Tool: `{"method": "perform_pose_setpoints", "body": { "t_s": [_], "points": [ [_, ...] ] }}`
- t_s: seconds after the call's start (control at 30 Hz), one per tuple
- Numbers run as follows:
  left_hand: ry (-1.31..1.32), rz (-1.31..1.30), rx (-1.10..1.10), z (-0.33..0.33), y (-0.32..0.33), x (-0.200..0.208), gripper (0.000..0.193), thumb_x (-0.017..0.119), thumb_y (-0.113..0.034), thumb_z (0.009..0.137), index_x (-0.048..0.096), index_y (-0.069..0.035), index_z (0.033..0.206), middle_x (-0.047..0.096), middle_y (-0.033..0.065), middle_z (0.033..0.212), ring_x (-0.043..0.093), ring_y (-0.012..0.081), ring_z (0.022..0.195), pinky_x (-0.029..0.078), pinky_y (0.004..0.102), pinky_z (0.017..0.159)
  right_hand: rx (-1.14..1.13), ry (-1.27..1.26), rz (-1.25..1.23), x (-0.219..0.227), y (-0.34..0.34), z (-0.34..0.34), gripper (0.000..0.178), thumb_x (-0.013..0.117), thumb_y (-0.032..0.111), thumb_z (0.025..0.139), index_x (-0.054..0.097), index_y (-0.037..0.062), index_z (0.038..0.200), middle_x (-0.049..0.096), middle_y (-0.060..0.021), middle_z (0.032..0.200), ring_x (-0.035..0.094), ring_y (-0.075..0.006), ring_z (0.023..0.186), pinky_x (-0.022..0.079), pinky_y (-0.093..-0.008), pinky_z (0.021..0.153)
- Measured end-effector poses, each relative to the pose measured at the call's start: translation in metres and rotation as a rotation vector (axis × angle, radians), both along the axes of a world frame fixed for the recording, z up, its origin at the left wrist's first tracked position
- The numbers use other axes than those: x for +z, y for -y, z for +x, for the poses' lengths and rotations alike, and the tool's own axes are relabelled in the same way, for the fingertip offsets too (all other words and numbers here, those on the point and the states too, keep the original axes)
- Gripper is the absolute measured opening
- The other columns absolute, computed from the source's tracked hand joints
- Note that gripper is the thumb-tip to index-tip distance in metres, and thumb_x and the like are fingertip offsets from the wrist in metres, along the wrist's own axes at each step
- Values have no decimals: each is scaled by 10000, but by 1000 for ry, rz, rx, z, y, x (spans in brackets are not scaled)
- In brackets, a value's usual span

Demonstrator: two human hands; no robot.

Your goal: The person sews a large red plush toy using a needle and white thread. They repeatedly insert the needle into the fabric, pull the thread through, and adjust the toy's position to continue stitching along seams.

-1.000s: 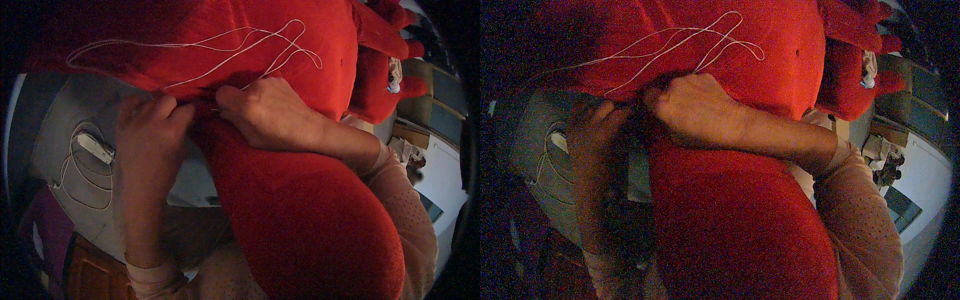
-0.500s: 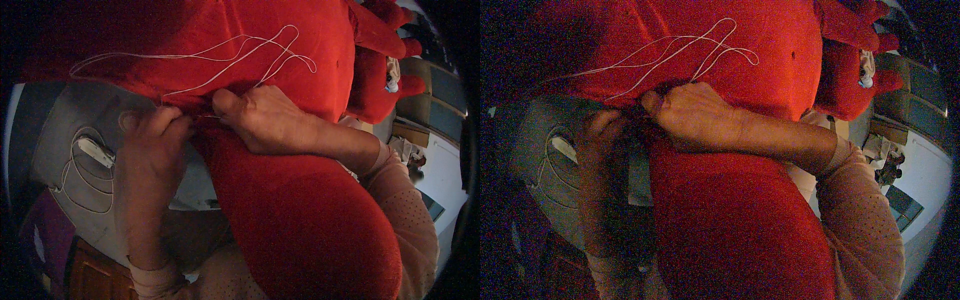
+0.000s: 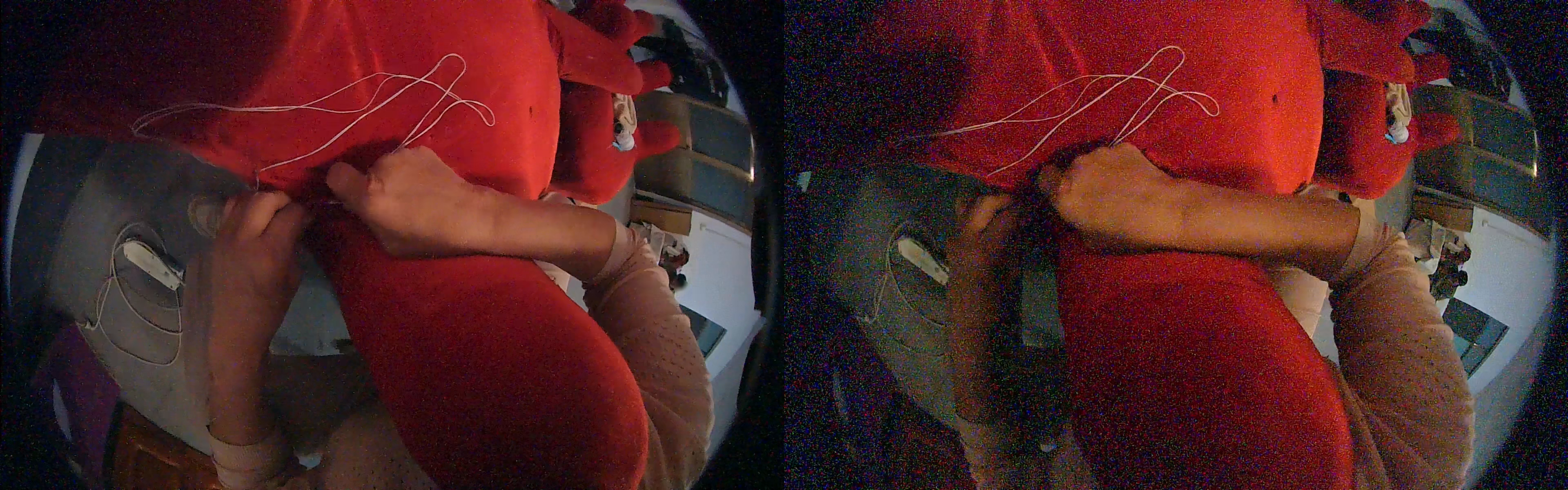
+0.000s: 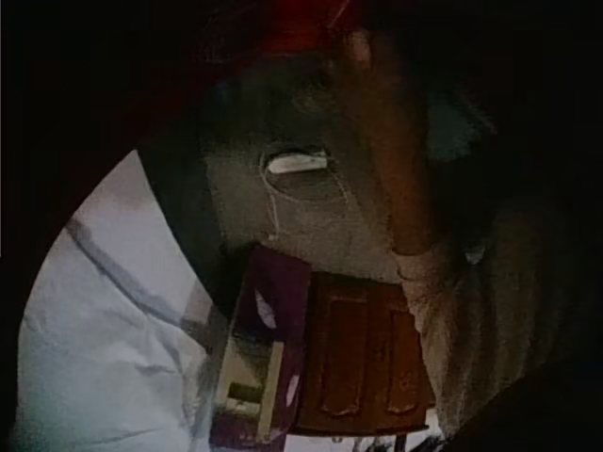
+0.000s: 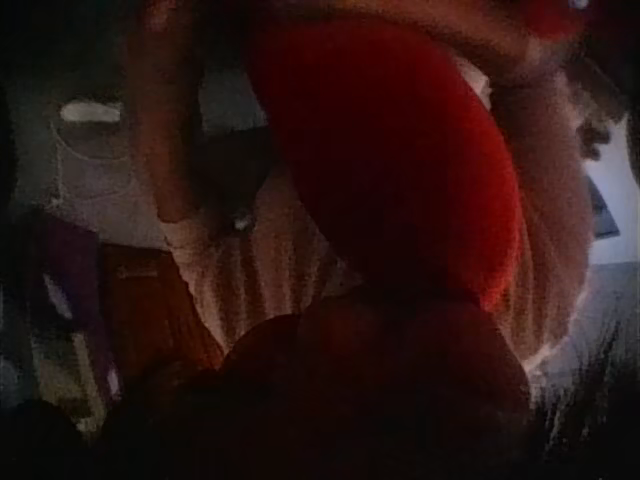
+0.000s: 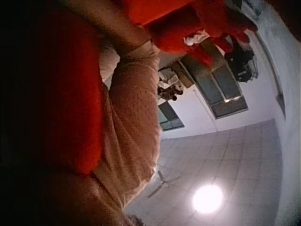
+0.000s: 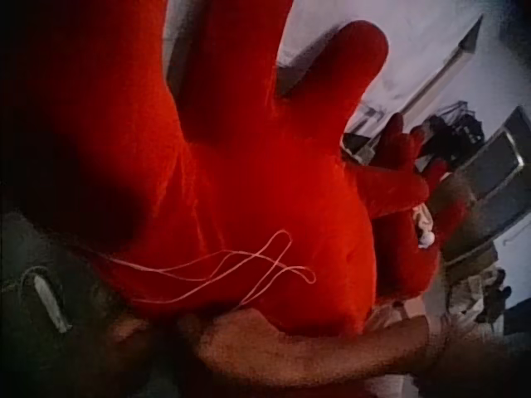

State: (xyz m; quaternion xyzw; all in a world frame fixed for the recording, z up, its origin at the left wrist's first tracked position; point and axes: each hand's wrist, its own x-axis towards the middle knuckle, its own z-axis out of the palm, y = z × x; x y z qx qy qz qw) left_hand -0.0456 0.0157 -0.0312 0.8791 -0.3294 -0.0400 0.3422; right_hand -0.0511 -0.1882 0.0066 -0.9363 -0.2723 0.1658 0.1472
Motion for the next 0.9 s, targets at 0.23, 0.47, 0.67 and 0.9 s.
{"method": "perform_pose_setpoints", "body": {
  "t_s": [0.23, 0.47, 0.67, 0.9],
  "points": [
    [-23, -124, 53, -7, -4, -8, 221, 588, 21, 708, 626, -34, 919, 592, 99, 952, 563, 315, 888, 479, 407, 740, 11, -19, 24, 0, -2, 2, 220, 542, 101, 762, 459, 18, 949, 551, -193, 561, 570, -415, 527, 432, -518, 441],
    [-37, -228, 122, -10, -2, -15, 129, 633, -10, 755, 644, -43, 879, 625, 107, 905, 600, 299, 817, 480, 387, 711, -30, -42, 60, -4, 0, -1, 131, 509, 113, 828, 457, 34, 919, 508, -196, 547, 552, -412, 508, 412, -509, 424],
    [-108, -259, 224, -11, 2, -15, 86, 689, -76, 765, 653, -47, 838, 636, 102, 811, 622, 287, 742, 481, 364, 678, -58, -11, 107, -14, -1, -5, 138, 519, 121, 838, 453, 38, 925, 505, -192, 562, 558, -407, 530, 414, -504, 441],
    [-431, -398, 496, -15, 7, -27, 176, 729, -65, 720, 670, -75, 885, 639, 93, 818, 636, 256, 742, 495, 337, 652, -75, -2, 177, -13, -5, -4, 112, 530, 111, 846, 473, 49, 920, 531, -180, 604, 565, -406, 546, 427, -486, 451]
  ]
}}
